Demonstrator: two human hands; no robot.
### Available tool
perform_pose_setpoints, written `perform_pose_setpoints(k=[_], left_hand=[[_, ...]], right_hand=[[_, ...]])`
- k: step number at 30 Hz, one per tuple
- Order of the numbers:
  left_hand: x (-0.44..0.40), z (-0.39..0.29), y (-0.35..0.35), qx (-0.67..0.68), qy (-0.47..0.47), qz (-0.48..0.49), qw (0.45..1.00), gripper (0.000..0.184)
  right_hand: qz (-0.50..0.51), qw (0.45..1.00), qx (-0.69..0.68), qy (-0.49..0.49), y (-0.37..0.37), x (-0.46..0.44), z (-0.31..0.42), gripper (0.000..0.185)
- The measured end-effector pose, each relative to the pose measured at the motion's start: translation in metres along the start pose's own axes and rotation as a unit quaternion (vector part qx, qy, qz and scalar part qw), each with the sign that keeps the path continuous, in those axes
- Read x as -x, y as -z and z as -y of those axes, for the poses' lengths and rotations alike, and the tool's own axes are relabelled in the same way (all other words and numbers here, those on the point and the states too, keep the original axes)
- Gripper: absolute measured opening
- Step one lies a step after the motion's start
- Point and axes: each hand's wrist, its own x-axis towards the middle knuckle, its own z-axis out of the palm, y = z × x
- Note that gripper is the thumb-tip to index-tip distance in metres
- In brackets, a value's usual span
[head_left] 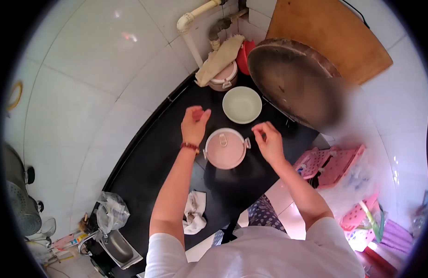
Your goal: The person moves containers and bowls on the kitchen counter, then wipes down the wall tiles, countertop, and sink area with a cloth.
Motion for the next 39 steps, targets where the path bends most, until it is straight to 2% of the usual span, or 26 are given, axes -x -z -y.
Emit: perform_pose_setpoints(k=[1,2,3,5,6,9,10,16,18,19,20,22,23,25,27,28,32,35,36,39], left_hand=[[-0.002,-0.017,0.003,-0.033,-0.014,-0.056,0.998,0.050],[0.000,-0.033,0.009,-0.178,-0.088,-0.127,0.972,0.056],[-0.056,-0.053,-0.048,-0.238,-0.220,-0.194,0.926,0.062],[-0.078,-0.069,-0.045,-0.274,-0.242,-0.169,0.915,0.066],[-0.090,-0.075,-0.049,-0.280,-0.228,-0.190,0.913,0.063],[-0.122,-0.064,-0.055,-0.371,-0.270,-0.180,0.870,0.056],[-0.128,-0.062,-0.055,-0.381,-0.294,-0.172,0.860,0.043],[-0.122,-0.064,-0.027,-0.180,-0.241,-0.168,0.939,0.015],[-0.096,-0.073,0.007,0.008,-0.106,-0.104,0.989,0.014],[-0.079,-0.076,0.026,0.103,-0.036,-0.073,0.991,0.015],[-0.060,-0.075,0.046,0.194,-0.023,-0.041,0.980,0.019],[-0.014,-0.077,0.083,0.390,0.099,-0.004,0.915,0.028],[0.007,-0.075,0.101,0.484,0.151,0.013,0.862,0.033],[0.049,-0.060,0.131,0.546,0.177,0.036,0.818,0.040],[0.088,-0.047,0.157,0.590,0.208,0.045,0.778,0.040],[0.107,-0.040,0.169,0.589,0.221,0.034,0.776,0.039],[0.173,-0.006,0.211,0.612,0.226,0.050,0.757,0.041],[0.229,0.002,0.253,0.638,0.234,0.041,0.732,0.045],[0.247,-0.003,0.266,0.643,0.253,0.010,0.722,0.056],[0.310,-0.006,0.299,0.677,0.144,0.000,0.722,0.066]], right_hand=[[0.009,1.000,-0.014,-0.004,-0.005,0.013,0.005,0.005],[0.015,0.999,-0.040,-0.019,-0.014,0.030,0.005,0.004],[0.014,1.000,-0.021,-0.010,0.011,-0.015,-0.036,0.004],[0.035,0.998,-0.039,-0.044,-0.002,0.004,-0.040,0.004],[0.034,0.996,-0.063,-0.059,-0.007,0.008,-0.042,0.004],[0.020,0.991,-0.092,-0.092,-0.011,0.010,-0.048,0.005],[0.013,0.991,-0.091,-0.097,-0.012,0.008,-0.048,0.005],[-0.013,0.994,-0.087,-0.072,0.000,-0.020,-0.035,0.006],[-0.021,0.993,-0.101,-0.058,-0.004,-0.029,-0.027,0.007],[-0.018,0.994,-0.098,-0.055,-0.004,-0.033,-0.017,0.007],[-0.019,0.990,-0.126,-0.053,-0.010,-0.035,-0.009,0.007],[-0.008,0.982,-0.176,-0.063,-0.024,-0.034,0.011,0.007],[0.002,0.980,-0.195,-0.045,-0.036,-0.029,0.014,0.015],[-0.012,0.988,-0.153,0.008,-0.042,-0.022,0.064,0.033],[0.001,0.986,-0.101,0.135,-0.046,-0.012,0.113,0.046],[0.006,0.977,-0.075,0.198,-0.050,-0.003,0.133,0.053],[0.180,0.934,-0.033,0.306,-0.076,0.051,0.199,0.072],[0.236,0.924,-0.060,0.294,-0.106,0.106,0.230,0.070],[0.233,0.921,-0.047,0.308,-0.109,0.122,0.248,0.065],[0.212,0.924,-0.084,0.306,-0.135,0.180,0.277,0.058]])
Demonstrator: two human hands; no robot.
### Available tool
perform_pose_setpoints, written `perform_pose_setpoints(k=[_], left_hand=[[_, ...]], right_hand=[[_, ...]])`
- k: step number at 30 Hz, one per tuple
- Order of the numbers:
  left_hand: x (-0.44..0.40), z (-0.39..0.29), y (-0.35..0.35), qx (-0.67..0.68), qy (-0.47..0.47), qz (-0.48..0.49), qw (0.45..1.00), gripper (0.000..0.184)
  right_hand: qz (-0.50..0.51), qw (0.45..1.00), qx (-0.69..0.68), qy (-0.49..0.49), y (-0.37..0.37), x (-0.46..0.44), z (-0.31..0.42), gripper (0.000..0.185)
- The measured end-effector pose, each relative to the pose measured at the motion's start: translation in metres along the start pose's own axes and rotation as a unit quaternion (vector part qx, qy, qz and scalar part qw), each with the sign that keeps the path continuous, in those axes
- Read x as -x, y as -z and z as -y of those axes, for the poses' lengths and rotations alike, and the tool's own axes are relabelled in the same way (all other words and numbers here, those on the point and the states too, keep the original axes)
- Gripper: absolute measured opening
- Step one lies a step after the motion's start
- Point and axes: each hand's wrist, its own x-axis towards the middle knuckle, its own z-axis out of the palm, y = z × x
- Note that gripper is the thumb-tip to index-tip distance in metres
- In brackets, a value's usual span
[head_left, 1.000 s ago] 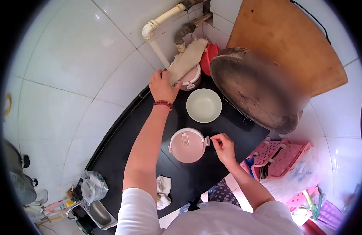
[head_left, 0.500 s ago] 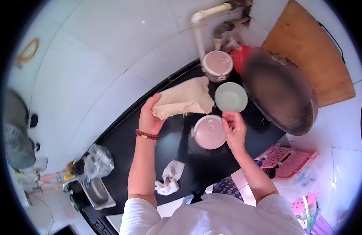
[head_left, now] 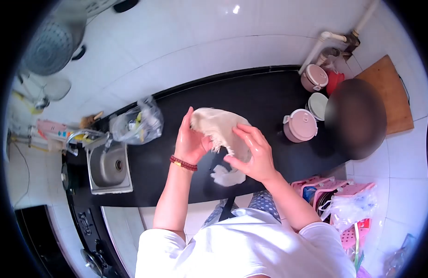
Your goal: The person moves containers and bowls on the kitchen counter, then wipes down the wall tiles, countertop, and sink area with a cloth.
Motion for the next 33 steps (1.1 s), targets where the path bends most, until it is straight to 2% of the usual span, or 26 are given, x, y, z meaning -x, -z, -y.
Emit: perform_pose_setpoints(k=[1,2,3,4,6,8,9,10,12,14,16,18,20,22,23,24,25,27,29,30,31,32,33], left_hand=[[0.016,-0.009,0.015,0.021,0.049,0.068,0.996,0.069],[0.036,-0.009,0.021,0.011,0.030,0.049,0.998,0.068],[0.050,-0.009,0.033,-0.068,-0.010,0.044,0.997,0.065],[0.065,-0.008,0.043,-0.146,-0.049,0.033,0.988,0.062],[0.102,-0.004,0.045,-0.323,-0.133,-0.028,0.937,0.050],[0.124,0.004,0.057,-0.435,-0.222,-0.065,0.870,0.049],[0.126,0.008,0.078,-0.481,-0.250,-0.101,0.834,0.043],[0.137,0.008,0.087,-0.458,-0.256,-0.132,0.841,0.038],[0.161,0.010,0.103,-0.408,-0.267,-0.197,0.851,0.028],[0.188,0.012,0.124,-0.373,-0.288,-0.276,0.838,0.014],[0.227,0.012,0.130,-0.359,-0.277,-0.307,0.837,0.017],[0.270,0.018,0.145,-0.317,-0.271,-0.320,0.851,0.017],[0.308,0.027,0.152,-0.260,-0.275,-0.338,0.862,0.023],[0.338,0.042,0.156,-0.221,-0.296,-0.355,0.859,0.033],[0.350,0.050,0.163,-0.164,-0.324,-0.355,0.862,0.038],[0.366,0.060,0.172,-0.109,-0.352,-0.355,0.859,0.044],[0.383,0.073,0.183,-0.051,-0.380,-0.354,0.853,0.049],[0.423,0.114,0.234,0.084,-0.383,-0.378,0.839,0.061],[0.459,0.163,0.301,0.225,-0.366,-0.407,0.806,0.069],[0.471,0.191,0.332,0.301,-0.341,-0.426,0.782,0.072],[0.474,0.209,0.350,0.293,-0.307,-0.462,0.779,0.074],[0.472,0.219,0.357,0.282,-0.270,-0.497,0.775,0.075],[0.468,0.206,0.331,0.268,-0.262,-0.468,0.800,0.077]], right_hand=[[-0.030,0.999,0.000,0.012,-0.018,0.005,0.011,0.041],[-0.009,0.995,-0.077,-0.067,-0.029,0.008,0.017,0.035],[0.015,0.977,-0.153,-0.147,-0.038,0.013,0.021,0.030],[0.042,0.946,-0.228,-0.229,-0.047,0.020,0.025,0.025],[0.031,0.829,-0.458,-0.319,-0.060,0.016,0.046,0.025],[0.035,0.789,-0.513,-0.337,-0.056,0.007,0.081,0.028],[0.068,0.785,-0.521,-0.329,-0.057,0.010,0.078,0.030],[0.071,0.782,-0.531,-0.318,-0.055,0.005,0.094,0.028],[0.160,0.823,-0.470,-0.276,-0.048,-0.001,0.085,0.026],[0.183,0.843,-0.429,-0.268,-0.041,-0.008,0.085,0.027],[0.157,0.842,-0.429,-0.287,-0.040,-0.011,0.094,0.027],[0.173,0.857,-0.408,-0.261,-0.043,-0.013,0.085,0.026],[0.192,0.909,-0.307,-0.205,-0.050,-0.012,0.061,0.020],[0.002,0.941,-0.311,-0.134,-0.024,-0.021,0.093,0.018],[-0.147,0.920,-0.332,-0.147,-0.001,-0.035,0.110,0.016],[-0.321,0.870,-0.364,-0.090,0.028,-0.048,0.119,0.015],[-0.336,0.887,-0.314,0.048,0.059,-0.050,0.133,0.010],[-0.483,0.833,-0.195,0.185,0.098,-0.064,0.167,0.007],[-0.455,0.766,-0.371,0.261,0.088,-0.073,0.181,0.008],[-0.420,0.774,-0.405,0.245,0.065,-0.066,0.188,0.009],[-0.358,0.810,-0.419,0.202,0.015,-0.035,0.192,0.011],[-0.251,0.868,-0.406,0.138,-0.047,0.013,0.191,0.014],[-0.051,0.925,-0.360,0.109,-0.118,0.079,0.182,0.018]])
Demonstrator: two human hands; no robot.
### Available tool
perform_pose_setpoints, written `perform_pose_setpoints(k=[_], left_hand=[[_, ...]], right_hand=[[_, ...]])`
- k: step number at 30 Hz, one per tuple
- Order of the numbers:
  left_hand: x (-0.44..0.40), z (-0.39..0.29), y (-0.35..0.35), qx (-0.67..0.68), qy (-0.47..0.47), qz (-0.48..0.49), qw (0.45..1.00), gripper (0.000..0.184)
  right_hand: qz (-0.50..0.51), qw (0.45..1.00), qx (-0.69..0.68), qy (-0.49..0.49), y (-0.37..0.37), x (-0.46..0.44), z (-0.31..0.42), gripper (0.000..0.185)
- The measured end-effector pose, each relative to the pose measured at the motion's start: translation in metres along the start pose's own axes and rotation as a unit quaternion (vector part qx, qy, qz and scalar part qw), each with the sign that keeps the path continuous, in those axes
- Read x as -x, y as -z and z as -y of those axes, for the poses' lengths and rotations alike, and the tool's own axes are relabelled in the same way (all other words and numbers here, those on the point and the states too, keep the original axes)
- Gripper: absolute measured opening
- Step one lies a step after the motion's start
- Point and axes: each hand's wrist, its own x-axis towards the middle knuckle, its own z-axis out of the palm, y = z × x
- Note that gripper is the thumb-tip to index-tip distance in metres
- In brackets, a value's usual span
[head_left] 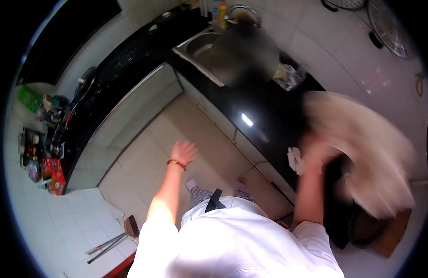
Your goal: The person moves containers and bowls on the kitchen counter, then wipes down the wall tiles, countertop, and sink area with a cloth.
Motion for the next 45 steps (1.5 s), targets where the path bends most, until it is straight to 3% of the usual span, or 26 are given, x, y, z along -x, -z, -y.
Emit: perform_pose_setpoints(k=[1,2,3,5,6,8,9,12,14,17,18,21,22,26,28,31,34,35,38,41,43,44,45], left_hand=[[0.016,-0.007,-0.032,-0.018,0.013,0.034,0.999,0.079],[-0.003,-0.011,-0.042,0.073,-0.049,0.218,0.972,0.079],[0.015,-0.039,-0.055,0.062,0.122,0.260,0.956,0.078],[0.107,-0.081,-0.092,0.063,-0.107,0.431,0.894,0.077],[0.134,-0.114,-0.078,0.049,-0.165,0.462,0.870,0.075],[0.157,-0.165,-0.025,-0.072,-0.341,0.360,0.866,0.063],[0.163,-0.187,0.008,-0.124,-0.410,0.306,0.850,0.056],[0.143,-0.211,0.123,-0.266,-0.469,0.121,0.833,0.044],[0.155,-0.209,0.174,-0.398,-0.471,0.086,0.783,0.047],[0.171,-0.200,0.225,-0.534,-0.512,0.037,0.672,0.062],[0.174,-0.197,0.233,-0.572,-0.528,0.018,0.628,0.069],[0.174,-0.198,0.256,-0.565,-0.589,-0.061,0.574,0.084],[0.173,-0.201,0.265,-0.563,-0.580,-0.082,0.583,0.092],[0.174,-0.220,0.284,-0.495,-0.626,-0.173,0.576,0.083],[0.166,-0.234,0.306,-0.459,-0.651,-0.187,0.575,0.078],[0.158,-0.257,0.328,-0.440,-0.594,-0.244,0.627,0.056],[0.126,-0.274,0.359,-0.429,-0.574,-0.279,0.639,0.043],[0.117,-0.284,0.368,-0.389,-0.545,-0.307,0.676,0.032],[0.098,-0.325,0.411,-0.451,-0.432,-0.332,0.707,0.032],[0.070,-0.361,0.455,-0.471,-0.296,-0.352,0.753,0.035],[0.054,-0.383,0.490,-0.472,-0.222,-0.341,0.782,0.037],[0.042,-0.382,0.513,-0.462,-0.236,-0.339,0.785,0.036],[0.031,-0.376,0.537,-0.450,-0.249,-0.340,0.787,0.035]], right_hand=[[0.295,0.951,0.024,-0.084,-0.040,0.081,-0.025,0.022],[0.588,0.795,0.006,-0.148,-0.064,0.163,-0.037,0.026],[0.749,0.653,-0.002,-0.112,-0.069,0.228,-0.037,0.031],[0.875,0.477,0.082,0.028,-0.108,0.272,-0.011,0.044],[0.839,0.470,0.100,-0.254,-0.129,0.263,0.022,0.042],[0.798,0.551,-0.011,-0.243,-0.155,0.269,-0.003,0.032],[0.764,0.566,-0.028,-0.308,-0.171,0.269,-0.001,0.027],[0.663,0.593,-0.081,-0.449,-0.232,0.274,0.028,0.018],[0.610,0.606,-0.110,-0.498,-0.265,0.288,0.065,0.017],[0.546,0.585,-0.146,-0.581,-0.318,0.310,0.119,0.020],[0.563,0.569,-0.196,-0.567,-0.334,0.313,0.135,0.027],[0.613,0.528,-0.196,-0.554,-0.381,0.329,0.156,0.034],[0.601,0.531,-0.217,-0.556,-0.398,0.338,0.172,0.042],[0.561,0.492,-0.251,-0.617,-0.455,0.355,0.205,0.049],[0.550,0.434,-0.248,-0.669,-0.482,0.371,0.214,0.050],[0.545,0.382,-0.227,-0.711,-0.524,0.404,0.209,0.052],[0.585,0.355,-0.193,-0.704,-0.573,0.437,0.181,0.047],[0.593,0.383,-0.179,-0.685,-0.595,0.452,0.170,0.045],[0.614,0.480,-0.131,-0.613,-0.669,0.505,0.113,0.031],[0.571,0.537,-0.057,-0.619,-0.749,0.542,0.059,0.025],[0.495,0.521,-0.051,-0.694,-0.794,0.581,-0.007,0.026],[0.459,0.511,-0.049,-0.725,-0.815,0.600,-0.041,0.027],[0.416,0.549,-0.067,-0.722,-0.834,0.617,-0.069,0.028]])
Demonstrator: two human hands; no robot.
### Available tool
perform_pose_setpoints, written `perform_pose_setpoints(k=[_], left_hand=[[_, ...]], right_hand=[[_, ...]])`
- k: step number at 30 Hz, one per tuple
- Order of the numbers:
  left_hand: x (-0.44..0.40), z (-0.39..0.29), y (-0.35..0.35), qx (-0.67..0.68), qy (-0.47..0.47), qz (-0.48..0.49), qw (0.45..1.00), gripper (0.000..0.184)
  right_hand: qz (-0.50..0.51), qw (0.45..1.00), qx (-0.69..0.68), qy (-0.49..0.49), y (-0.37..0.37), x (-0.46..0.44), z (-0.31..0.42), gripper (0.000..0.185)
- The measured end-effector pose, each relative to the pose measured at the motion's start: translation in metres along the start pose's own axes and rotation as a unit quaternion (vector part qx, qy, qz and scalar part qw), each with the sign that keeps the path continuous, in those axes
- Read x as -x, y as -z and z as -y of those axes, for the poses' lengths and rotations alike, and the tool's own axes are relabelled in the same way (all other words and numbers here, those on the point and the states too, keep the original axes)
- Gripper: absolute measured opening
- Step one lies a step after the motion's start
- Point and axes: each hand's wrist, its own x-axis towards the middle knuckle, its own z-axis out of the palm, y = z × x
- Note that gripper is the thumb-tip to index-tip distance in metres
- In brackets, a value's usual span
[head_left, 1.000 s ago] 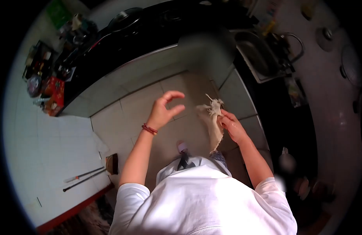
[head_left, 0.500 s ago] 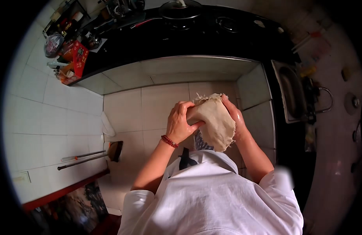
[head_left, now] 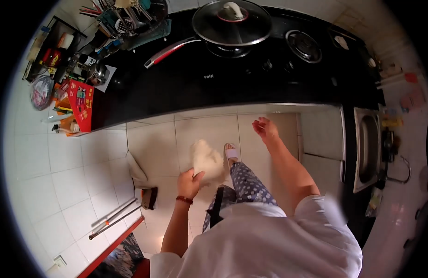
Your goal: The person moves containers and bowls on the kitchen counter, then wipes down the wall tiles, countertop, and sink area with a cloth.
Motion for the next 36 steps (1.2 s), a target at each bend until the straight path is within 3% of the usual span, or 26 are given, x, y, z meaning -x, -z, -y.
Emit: perform_pose_setpoints(k=[2,4,5,6,8,9,11,15,18,24,27,30,34,36], left_hand=[[-0.015,0.016,0.002,0.103,0.029,-0.013,0.994,0.031],[-0.022,0.014,0.008,0.277,0.094,-0.023,0.956,0.026],[-0.025,0.030,0.008,0.303,0.162,0.011,0.939,0.018],[-0.028,0.042,0.004,0.305,0.163,0.010,0.938,0.018],[-0.031,0.064,-0.004,0.306,0.162,0.012,0.938,0.017],[-0.036,0.070,-0.004,0.306,0.150,0.017,0.940,0.023],[-0.043,0.064,0.002,0.253,0.147,-0.024,0.956,0.036],[-0.065,-0.008,0.041,0.144,0.125,-0.044,0.981,0.055],[-0.073,0.022,0.037,0.035,-0.007,0.025,0.999,0.053],[-0.078,0.019,0.035,-0.124,0.024,0.034,0.991,0.035],[-0.081,0.000,0.041,-0.175,-0.107,-0.072,0.976,0.028],[-0.100,-0.031,0.055,-0.198,-0.244,-0.093,0.945,0.026],[-0.110,-0.034,0.060,-0.147,-0.177,-0.043,0.972,0.023],[-0.118,-0.044,0.058,-0.105,-0.170,-0.091,0.976,0.021]], right_hand=[[-0.053,0.993,-0.074,0.074,0.003,-0.059,-0.009,0.030],[-0.084,0.968,-0.229,0.056,0.002,-0.097,-0.004,0.036],[-0.084,0.959,-0.269,0.041,0.002,-0.115,-0.003,0.041],[-0.051,0.959,-0.271,0.067,0.004,-0.130,-0.004,0.039],[-0.134,0.954,-0.266,0.041,-0.017,-0.108,0.007,0.035],[-0.067,0.960,-0.265,0.062,-0.012,-0.116,0.004,0.033],[0.065,0.958,-0.259,0.103,0.015,-0.137,-0.012,0.031],[-0.052,0.958,-0.270,0.086,0.005,-0.138,-0.008,0.029],[-0.168,0.948,-0.262,0.071,-0.040,-0.098,0.016,0.032],[-0.149,0.958,-0.243,0.026,-0.032,-0.098,0.015,0.045],[-0.138,0.958,-0.250,0.010,-0.007,-0.112,-0.006,0.047],[-0.162,0.957,-0.242,0.001,0.001,-0.096,-0.018,0.049],[-0.173,0.950,-0.260,-0.031,0.025,-0.077,-0.039,0.055],[-0.183,0.947,-0.259,-0.041,0.032,-0.060,-0.044,0.057]])
